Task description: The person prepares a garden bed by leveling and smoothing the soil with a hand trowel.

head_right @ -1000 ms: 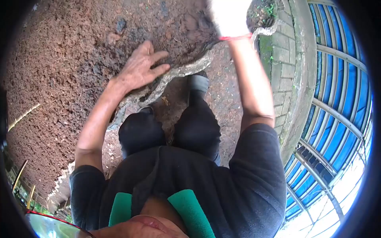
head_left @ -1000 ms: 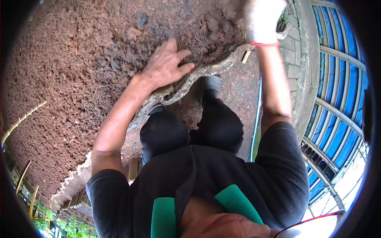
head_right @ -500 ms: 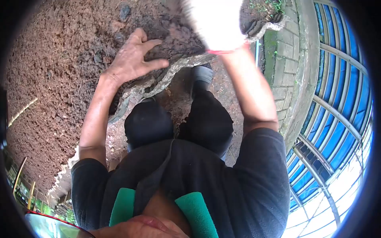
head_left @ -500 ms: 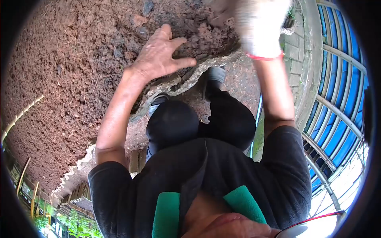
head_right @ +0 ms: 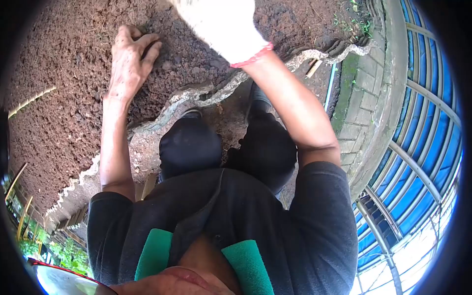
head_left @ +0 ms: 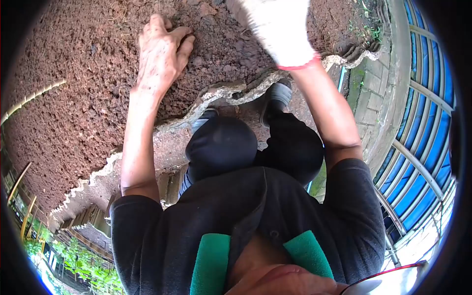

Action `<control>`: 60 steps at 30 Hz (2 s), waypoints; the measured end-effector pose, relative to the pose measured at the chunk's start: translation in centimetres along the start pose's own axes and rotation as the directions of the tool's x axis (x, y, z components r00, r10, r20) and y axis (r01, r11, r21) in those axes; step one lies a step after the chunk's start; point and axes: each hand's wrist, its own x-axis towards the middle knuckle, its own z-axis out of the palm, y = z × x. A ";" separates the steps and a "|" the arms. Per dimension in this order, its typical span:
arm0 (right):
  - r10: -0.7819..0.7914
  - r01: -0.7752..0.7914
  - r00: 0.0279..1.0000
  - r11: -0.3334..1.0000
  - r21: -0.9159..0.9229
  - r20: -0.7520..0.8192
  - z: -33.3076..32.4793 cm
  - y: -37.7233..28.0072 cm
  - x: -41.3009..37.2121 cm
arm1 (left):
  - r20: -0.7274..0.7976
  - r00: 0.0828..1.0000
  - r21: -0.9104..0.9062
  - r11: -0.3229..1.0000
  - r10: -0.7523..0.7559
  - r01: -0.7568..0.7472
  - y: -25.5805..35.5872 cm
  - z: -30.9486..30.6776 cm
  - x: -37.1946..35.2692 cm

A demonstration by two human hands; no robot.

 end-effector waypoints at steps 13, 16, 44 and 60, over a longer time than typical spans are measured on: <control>0.369 -0.328 0.929 0.857 0.398 -0.028 5.9 8.5 0.0 | 0.110 0.968 -0.097 0.972 0.226 -0.216 3.5 0.8 -2.7; 0.074 -0.073 0.997 0.987 0.142 -0.005 3.8 1.3 0.4 | 0.147 0.980 -0.041 0.991 0.131 -0.126 3.6 3.7 -0.8; 0.248 -0.595 0.689 0.730 -0.336 -0.681 -5.6 18.6 8.2 | -0.109 0.993 -0.206 0.977 0.033 -0.055 1.7 9.1 7.6; 0.670 -0.356 0.548 0.729 0.584 -0.502 -7.0 12.3 4.6 | -0.009 0.998 -0.253 0.966 -0.055 0.051 2.4 9.7 8.7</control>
